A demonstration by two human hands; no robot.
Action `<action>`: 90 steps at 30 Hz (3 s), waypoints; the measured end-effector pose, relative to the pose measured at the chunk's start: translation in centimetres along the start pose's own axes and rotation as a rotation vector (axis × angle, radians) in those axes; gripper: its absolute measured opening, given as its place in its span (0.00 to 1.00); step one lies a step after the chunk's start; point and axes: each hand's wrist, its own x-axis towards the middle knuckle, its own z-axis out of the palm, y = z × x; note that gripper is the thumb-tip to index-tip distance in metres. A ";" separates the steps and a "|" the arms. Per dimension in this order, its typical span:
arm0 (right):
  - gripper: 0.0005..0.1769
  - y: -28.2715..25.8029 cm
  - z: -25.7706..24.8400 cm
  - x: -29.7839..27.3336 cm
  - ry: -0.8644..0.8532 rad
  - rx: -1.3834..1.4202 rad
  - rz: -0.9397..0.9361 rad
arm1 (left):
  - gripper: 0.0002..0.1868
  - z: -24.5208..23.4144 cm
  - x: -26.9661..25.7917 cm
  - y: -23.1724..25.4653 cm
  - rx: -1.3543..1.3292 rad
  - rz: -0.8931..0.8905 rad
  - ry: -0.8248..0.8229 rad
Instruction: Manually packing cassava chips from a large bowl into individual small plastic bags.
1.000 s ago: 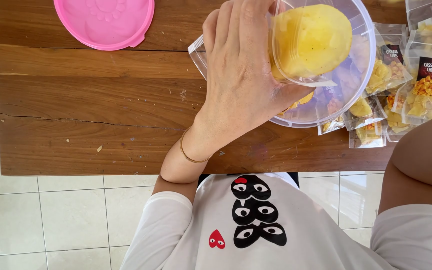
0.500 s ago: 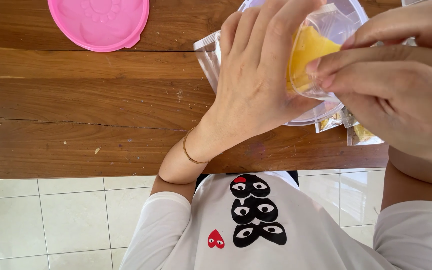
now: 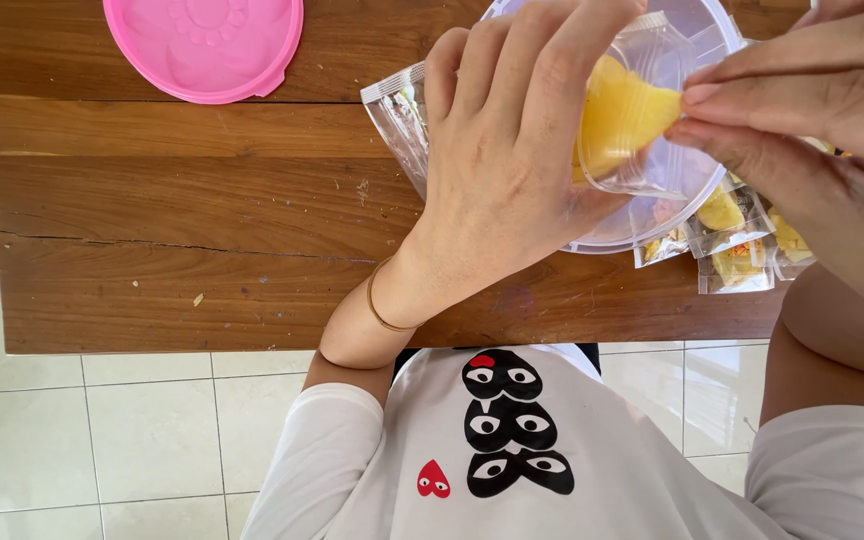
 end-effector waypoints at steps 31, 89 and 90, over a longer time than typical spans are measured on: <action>0.18 -0.9 4.1 -0.2 0.346 0.130 0.176 | 0.69 -3.0 -0.6 -0.8 -0.579 -0.190 -0.298; 0.28 3.9 11.3 -2.3 0.826 0.373 0.369 | 0.19 1.8 1.0 -0.3 -0.889 -0.199 0.072; 0.28 4.5 11.3 -3.0 0.829 0.359 0.313 | 0.19 2.3 0.8 -0.4 -0.856 -0.210 0.075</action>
